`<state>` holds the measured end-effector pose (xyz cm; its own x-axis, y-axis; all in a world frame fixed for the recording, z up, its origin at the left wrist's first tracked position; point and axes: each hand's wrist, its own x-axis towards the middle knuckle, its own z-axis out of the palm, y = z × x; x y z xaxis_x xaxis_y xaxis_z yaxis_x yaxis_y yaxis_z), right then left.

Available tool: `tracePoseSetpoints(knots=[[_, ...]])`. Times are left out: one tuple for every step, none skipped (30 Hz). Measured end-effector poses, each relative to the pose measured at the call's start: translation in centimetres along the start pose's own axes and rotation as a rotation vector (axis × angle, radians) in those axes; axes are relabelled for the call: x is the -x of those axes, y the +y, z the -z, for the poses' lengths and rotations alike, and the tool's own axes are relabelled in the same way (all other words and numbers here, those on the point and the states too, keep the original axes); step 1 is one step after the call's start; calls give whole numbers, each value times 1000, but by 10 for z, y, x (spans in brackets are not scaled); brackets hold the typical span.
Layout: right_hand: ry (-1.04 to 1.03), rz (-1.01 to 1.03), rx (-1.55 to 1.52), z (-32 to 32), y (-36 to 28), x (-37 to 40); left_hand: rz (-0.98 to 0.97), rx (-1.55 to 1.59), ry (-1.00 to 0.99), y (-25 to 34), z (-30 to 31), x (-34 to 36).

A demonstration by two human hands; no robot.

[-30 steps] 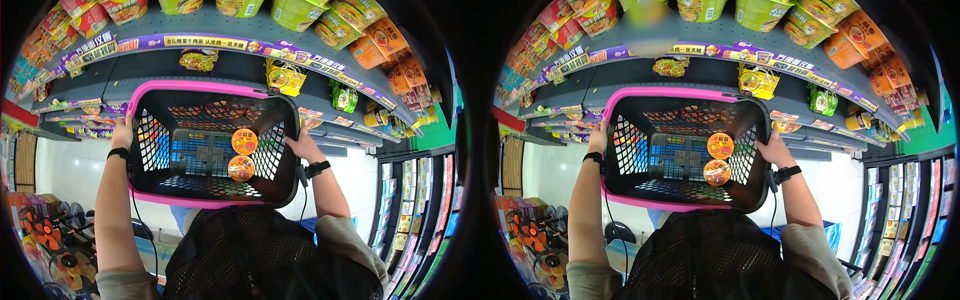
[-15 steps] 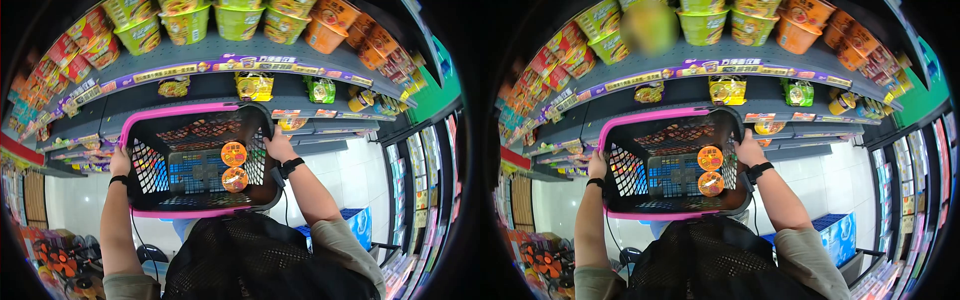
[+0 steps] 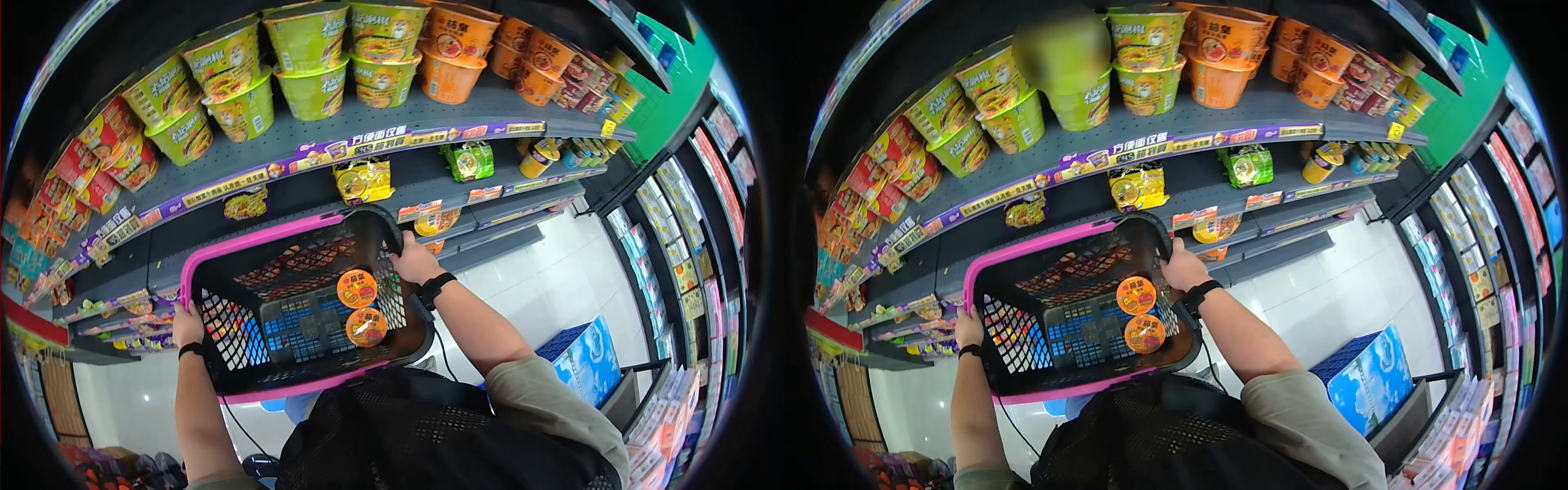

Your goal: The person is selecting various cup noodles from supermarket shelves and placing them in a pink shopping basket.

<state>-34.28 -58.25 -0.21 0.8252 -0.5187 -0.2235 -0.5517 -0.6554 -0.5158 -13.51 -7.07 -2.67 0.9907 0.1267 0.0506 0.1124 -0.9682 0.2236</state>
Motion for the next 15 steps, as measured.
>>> tracePoseSetpoints(knots=[[9,-14,29,4,-3,4,2,25,4,11,3,2],[4,-8,0,0,-3,3,-30,13,26,3,-2,-2],[13,-8,-28,-1,1,0,-42,20,23,-1,-7,-6],[-12,-18,-64,1,3,0,-50,38,24,6,-8,-7],[-12,-18,-65,-2,3,-1,-36,39,25,1,-5,-4],[-18,-6,-40,-1,6,-3,-54,37,30,-2,-10,-7],[-16,9,-11,6,8,-5,-30,40,7,8,2,1],[-28,16,-32,4,9,-5,-37,37,14,2,-1,0],[-17,19,-29,8,11,-9,-47,43,26,0,-6,-4],[108,24,2,16,7,-8,-36,40,19,4,-1,0],[226,25,31,23,5,-3,-36,40,19,3,-2,1],[388,109,-133,50,4,-13,-37,40,30,4,-3,-1],[539,148,-239,96,-14,-12,-37,38,38,4,-3,-2],[602,169,-196,99,-17,-8,-31,39,40,6,-1,0],[645,168,-239,126,-31,-1,-30,42,41,5,-2,0]])
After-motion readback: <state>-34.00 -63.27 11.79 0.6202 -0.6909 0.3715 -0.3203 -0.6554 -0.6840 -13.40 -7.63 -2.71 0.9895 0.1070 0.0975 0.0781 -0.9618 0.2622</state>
